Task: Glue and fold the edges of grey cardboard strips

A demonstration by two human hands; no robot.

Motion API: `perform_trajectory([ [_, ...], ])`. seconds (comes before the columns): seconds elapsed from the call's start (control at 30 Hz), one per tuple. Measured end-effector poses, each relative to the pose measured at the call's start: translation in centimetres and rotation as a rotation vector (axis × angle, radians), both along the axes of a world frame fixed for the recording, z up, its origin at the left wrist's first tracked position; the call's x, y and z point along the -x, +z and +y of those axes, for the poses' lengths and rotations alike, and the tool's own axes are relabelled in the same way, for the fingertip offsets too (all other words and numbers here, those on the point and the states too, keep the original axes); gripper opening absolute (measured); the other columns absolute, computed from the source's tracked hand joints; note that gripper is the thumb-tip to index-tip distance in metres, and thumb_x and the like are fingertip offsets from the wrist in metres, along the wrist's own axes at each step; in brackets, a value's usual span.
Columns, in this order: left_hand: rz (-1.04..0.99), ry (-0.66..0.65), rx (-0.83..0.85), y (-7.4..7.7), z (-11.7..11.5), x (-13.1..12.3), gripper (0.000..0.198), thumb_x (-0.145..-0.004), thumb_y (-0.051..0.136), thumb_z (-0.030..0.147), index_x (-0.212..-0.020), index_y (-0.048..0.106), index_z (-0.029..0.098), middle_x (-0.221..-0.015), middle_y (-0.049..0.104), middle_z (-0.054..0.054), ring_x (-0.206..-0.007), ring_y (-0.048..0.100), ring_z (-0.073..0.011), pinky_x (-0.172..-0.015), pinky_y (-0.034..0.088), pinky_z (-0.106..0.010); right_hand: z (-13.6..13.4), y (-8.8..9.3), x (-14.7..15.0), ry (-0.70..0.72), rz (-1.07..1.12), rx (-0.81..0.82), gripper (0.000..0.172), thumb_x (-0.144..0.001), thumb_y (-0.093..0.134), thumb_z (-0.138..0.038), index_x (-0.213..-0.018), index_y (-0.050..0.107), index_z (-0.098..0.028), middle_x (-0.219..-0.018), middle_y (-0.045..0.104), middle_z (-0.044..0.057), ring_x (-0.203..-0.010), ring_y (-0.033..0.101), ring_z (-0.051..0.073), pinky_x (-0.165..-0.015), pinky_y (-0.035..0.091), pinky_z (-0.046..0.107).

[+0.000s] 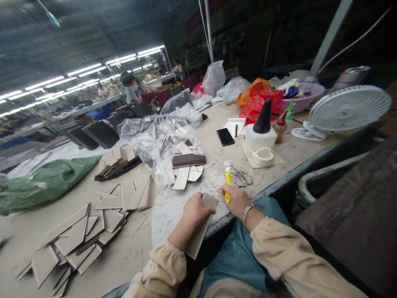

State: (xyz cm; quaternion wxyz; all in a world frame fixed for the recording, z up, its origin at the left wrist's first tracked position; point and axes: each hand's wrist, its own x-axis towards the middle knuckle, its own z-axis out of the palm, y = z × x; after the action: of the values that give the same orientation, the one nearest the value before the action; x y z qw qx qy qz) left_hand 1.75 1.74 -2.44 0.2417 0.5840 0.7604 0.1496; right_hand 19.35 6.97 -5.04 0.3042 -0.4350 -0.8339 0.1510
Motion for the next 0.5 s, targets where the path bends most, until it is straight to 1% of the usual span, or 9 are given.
perform_trajectory([
  [0.07, -0.274, 0.066, -0.005, 0.0, -0.4, 0.5, 0.037, -0.056, 0.077, 0.040, -0.082, 0.066, 0.017, -0.074, 0.065, -0.005, -0.074, 0.060, -0.0230, -0.067, 0.042, -0.029, -0.2, 0.5, 0.0, -0.005, 0.078, 0.019, 0.008, -0.083, 0.049, -0.017, -0.077, 0.054, -0.020, -0.074, 0.064, 0.001, -0.071, 0.061, 0.014, -0.065, 0.041, 0.022],
  [0.1, -0.439, 0.091, -0.005, 0.1, -0.7, 0.8, 0.033, -0.060, 0.074, 0.041, -0.081, 0.066, 0.016, -0.072, 0.065, -0.005, -0.069, 0.059, -0.0211, -0.064, 0.042, -0.028, -0.3, 0.8, 0.0, -0.012, 0.136, 0.051, 0.007, -0.083, 0.050, -0.020, -0.076, 0.053, -0.021, -0.073, 0.065, 0.000, -0.070, 0.062, 0.013, -0.064, 0.041, 0.022],
  [0.17, -0.747, 0.137, -0.008, 0.6, -1.5, 0.9, 0.035, -0.066, 0.070, 0.043, -0.087, 0.068, 0.015, -0.075, 0.067, -0.006, -0.065, 0.059, -0.0182, -0.061, 0.043, -0.026, -0.5, 1.4, 0.1, -0.027, 0.267, 0.155, 0.008, -0.082, 0.055, -0.025, -0.075, 0.052, -0.021, -0.071, 0.065, -0.001, -0.067, 0.062, 0.013, -0.062, 0.042, 0.022],
  [0.23, -0.943, 0.187, -0.042, 1.4, -2.3, 0.5, 0.039, -0.068, 0.070, 0.043, -0.095, 0.067, 0.014, -0.081, 0.069, -0.006, -0.065, 0.059, -0.0167, -0.062, 0.045, -0.026, -0.7, 2.0, 0.2, -0.005, 0.383, 0.262, 0.013, -0.079, 0.059, -0.030, -0.074, 0.051, -0.022, -0.069, 0.065, -0.002, -0.064, 0.061, 0.013, -0.060, 0.043, 0.023],
  [0.3, -1.025, 0.221, -0.089, 2.1, -2.9, -0.4, 0.040, -0.068, 0.071, 0.041, -0.096, 0.067, 0.014, -0.083, 0.069, -0.006, -0.066, 0.060, -0.0159, -0.064, 0.046, -0.025, -0.9, 2.3, 0.2, 0.060, 0.460, 0.309, 0.017, -0.078, 0.060, -0.033, -0.072, 0.049, -0.022, -0.070, 0.064, -0.002, -0.063, 0.060, 0.013, -0.061, 0.043, 0.023],
  [0.37, -1.066, 0.246, -0.125, 2.5, -3.1, -1.4, 0.038, -0.069, 0.072, 0.040, -0.095, 0.067, 0.013, -0.082, 0.069, -0.006, -0.065, 0.059, -0.0151, -0.063, 0.046, -0.025, -1.1, 2.5, 0.3, 0.123, 0.512, 0.310, 0.019, -0.078, 0.061, -0.033, -0.071, 0.048, -0.021, -0.071, 0.064, -0.002, -0.063, 0.058, 0.012, -0.062, 0.043, 0.022],
  [0.5, -1.124, 0.290, -0.162, 2.5, -3.1, -2.8, 0.038, -0.067, 0.074, 0.038, -0.093, 0.067, 0.012, -0.078, 0.069, -0.005, -0.060, 0.058, -0.0129, -0.058, 0.045, -0.023, -1.3, 2.6, 0.1, 0.140, 0.542, 0.284, 0.017, -0.076, 0.062, -0.028, -0.068, 0.049, -0.021, -0.063, 0.057, -0.005, -0.057, 0.052, 0.010, -0.059, 0.040, 0.021],
])
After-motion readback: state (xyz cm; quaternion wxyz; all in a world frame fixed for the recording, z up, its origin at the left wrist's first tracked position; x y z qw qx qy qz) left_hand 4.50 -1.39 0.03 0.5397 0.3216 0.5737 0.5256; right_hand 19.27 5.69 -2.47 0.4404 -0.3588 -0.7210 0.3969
